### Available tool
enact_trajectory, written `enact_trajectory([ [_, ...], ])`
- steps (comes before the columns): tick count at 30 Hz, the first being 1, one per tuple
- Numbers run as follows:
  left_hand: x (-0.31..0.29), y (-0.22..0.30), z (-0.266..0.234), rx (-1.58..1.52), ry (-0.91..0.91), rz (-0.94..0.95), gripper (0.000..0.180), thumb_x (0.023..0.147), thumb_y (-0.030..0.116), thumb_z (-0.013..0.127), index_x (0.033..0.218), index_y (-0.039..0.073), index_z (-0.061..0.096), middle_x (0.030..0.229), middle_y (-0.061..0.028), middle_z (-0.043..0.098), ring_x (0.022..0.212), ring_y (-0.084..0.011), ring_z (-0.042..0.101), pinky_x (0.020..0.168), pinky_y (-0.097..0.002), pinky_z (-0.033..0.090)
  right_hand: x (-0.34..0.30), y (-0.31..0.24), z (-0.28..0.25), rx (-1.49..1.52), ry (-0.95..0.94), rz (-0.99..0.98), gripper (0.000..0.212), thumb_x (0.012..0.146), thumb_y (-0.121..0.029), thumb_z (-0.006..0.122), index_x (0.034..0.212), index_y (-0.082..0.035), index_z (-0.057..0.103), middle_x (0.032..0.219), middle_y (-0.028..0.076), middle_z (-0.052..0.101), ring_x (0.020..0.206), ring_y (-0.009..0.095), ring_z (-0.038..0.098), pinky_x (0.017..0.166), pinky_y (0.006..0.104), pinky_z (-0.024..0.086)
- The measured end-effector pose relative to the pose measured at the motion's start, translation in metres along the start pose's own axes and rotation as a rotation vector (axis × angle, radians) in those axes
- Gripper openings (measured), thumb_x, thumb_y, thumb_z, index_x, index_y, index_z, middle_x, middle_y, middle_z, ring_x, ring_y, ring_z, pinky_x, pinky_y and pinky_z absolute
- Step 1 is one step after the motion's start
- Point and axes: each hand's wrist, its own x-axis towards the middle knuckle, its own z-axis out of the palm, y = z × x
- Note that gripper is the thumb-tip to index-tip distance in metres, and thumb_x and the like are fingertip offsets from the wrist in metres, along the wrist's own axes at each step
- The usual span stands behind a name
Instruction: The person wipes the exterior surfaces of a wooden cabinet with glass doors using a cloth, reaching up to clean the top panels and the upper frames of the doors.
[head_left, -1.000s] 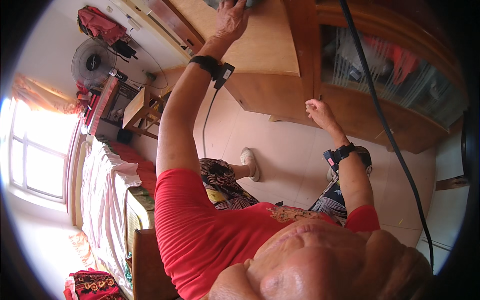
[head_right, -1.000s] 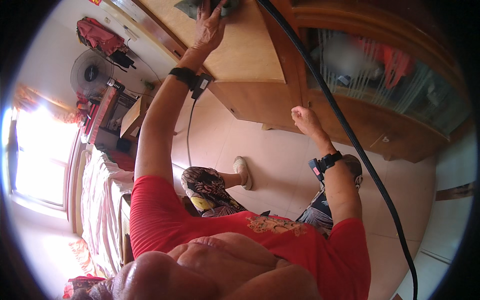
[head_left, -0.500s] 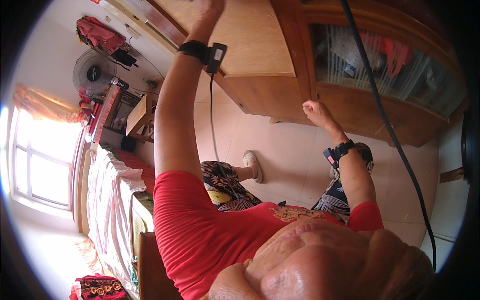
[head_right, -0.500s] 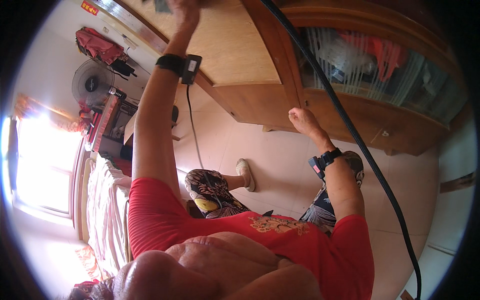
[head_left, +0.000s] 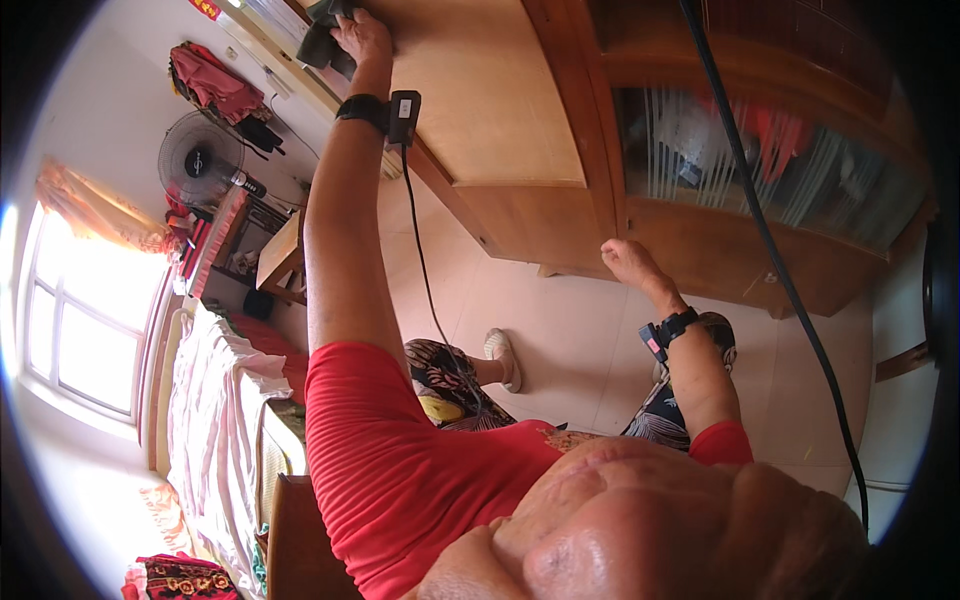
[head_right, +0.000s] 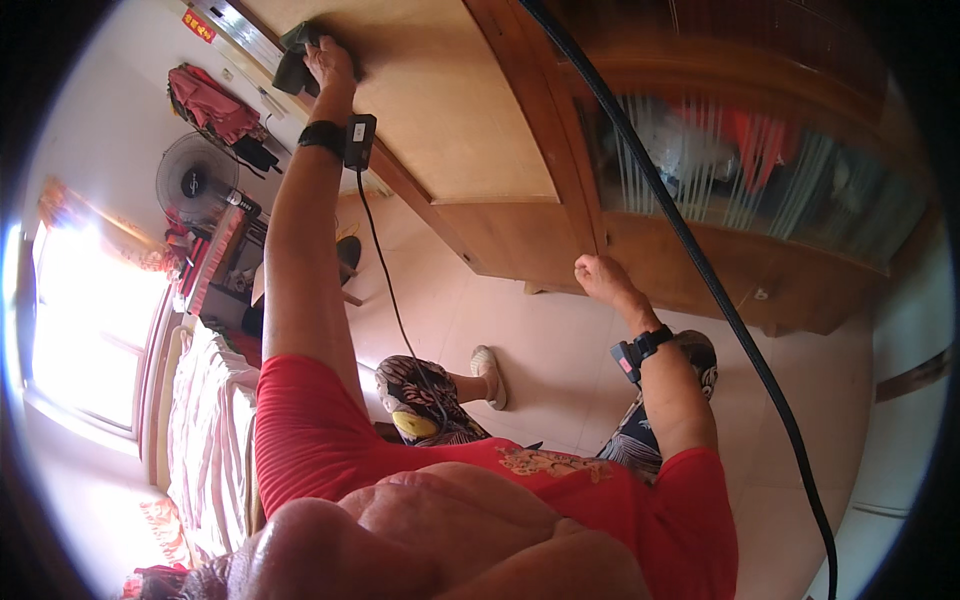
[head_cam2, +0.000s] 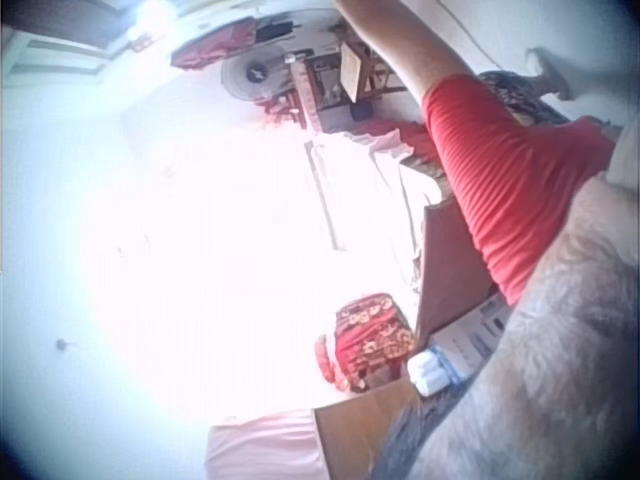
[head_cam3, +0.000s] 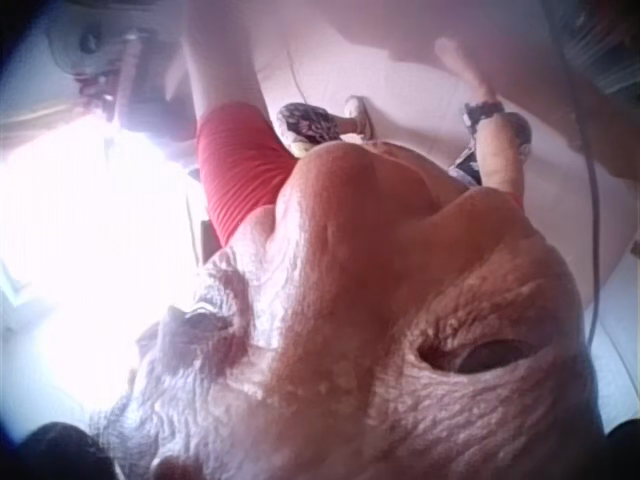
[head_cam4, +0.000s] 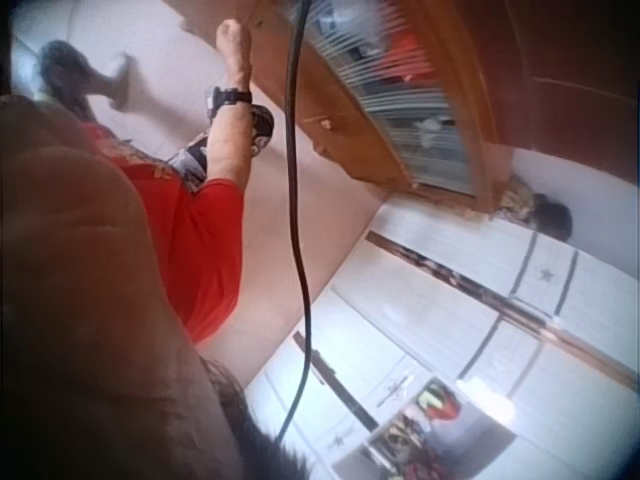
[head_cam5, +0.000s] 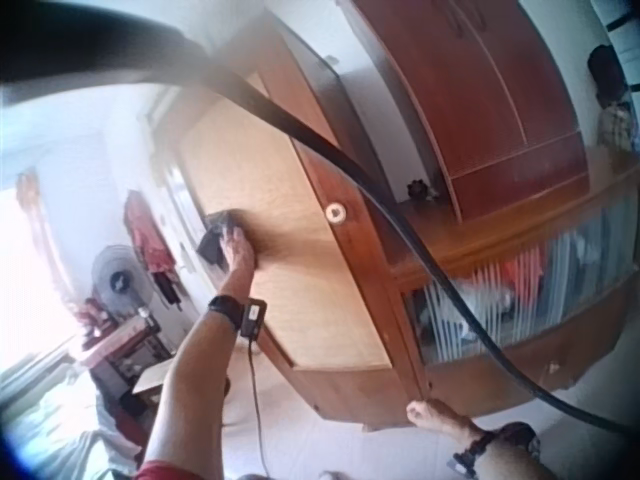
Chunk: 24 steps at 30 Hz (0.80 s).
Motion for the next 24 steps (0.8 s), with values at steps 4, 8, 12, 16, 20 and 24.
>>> enact_trajectory([
  [4,0.094,0.012,-0.06,0.819,-0.028,0.702,0.058,0.097,0.04,0.036,0.14,0.002,0.045,0.146,-0.0272,0.038,0.139,-0.0428,0.028,0.116,-0.0517,0.019,0.012,-0.048,0.034,0.116,-0.086,-0.145,0.019,0.087,-0.016,0.058,0.093,-0.002,0.068,0.089,0.022,0.069,0.085,0.038,0.067,0.075,0.0419,0.054],
  [8,-0.041,0.198,0.039,-0.131,-0.104,0.779,0.051,0.092,0.018,0.053,0.142,0.011,0.044,0.149,-0.0296,0.028,0.138,-0.05,0.023,0.114,-0.0522,0.023,0.009,0.003,0.0,0.006,-0.018,-0.022,0.019,0.087,-0.016,0.058,0.093,-0.002,0.069,0.09,0.022,0.068,0.086,0.038,0.067,0.075,0.0422,0.054],
  [12,-0.031,0.2,-0.001,0.078,-0.16,0.898,0.052,0.093,0.018,0.052,0.143,0.012,0.043,0.145,-0.0301,0.033,0.134,-0.0517,0.027,0.111,-0.0534,0.026,0.014,0.004,0.009,-0.059,-0.105,-0.02,0.022,0.088,-0.017,0.056,0.099,-0.002,0.068,0.096,0.021,0.069,0.092,0.036,0.067,0.079,0.0403,0.053],
  [16,-0.004,0.175,-0.018,0.149,-0.194,0.611,0.051,0.093,0.019,0.05,0.143,0.013,0.042,0.143,-0.0295,0.036,0.131,-0.0512,0.032,0.11,-0.0521,0.029,0.015,-0.002,0.013,-0.027,-0.13,-0.02,0.023,0.087,-0.018,0.057,0.1,-0.002,0.068,0.096,0.021,0.069,0.092,0.036,0.067,0.079,0.0409,0.053],
  [20,0.078,0.089,-0.02,0.235,-0.038,0.523,0.048,0.096,0.031,0.041,0.139,0.011,0.047,0.145,-0.0258,0.038,0.135,-0.0461,0.031,0.113,-0.0546,0.021,0.018,-0.012,0.022,-0.031,-0.097,-0.045,0.021,0.086,-0.017,0.056,0.093,-0.003,0.069,0.089,0.022,0.068,0.085,0.039,0.066,0.076,0.0438,0.054],
  [24,0.128,0.051,-0.031,0.523,0.058,0.504,0.051,0.095,0.036,0.039,0.143,0.019,0.041,0.15,-0.0252,0.029,0.138,-0.0491,0.022,0.115,-0.0542,0.015,0.018,-0.014,0.016,-0.04,-0.094,-0.071,0.022,0.087,-0.018,0.055,0.095,-0.003,0.069,0.09,0.022,0.068,0.086,0.039,0.066,0.076,0.0442,0.053],
])
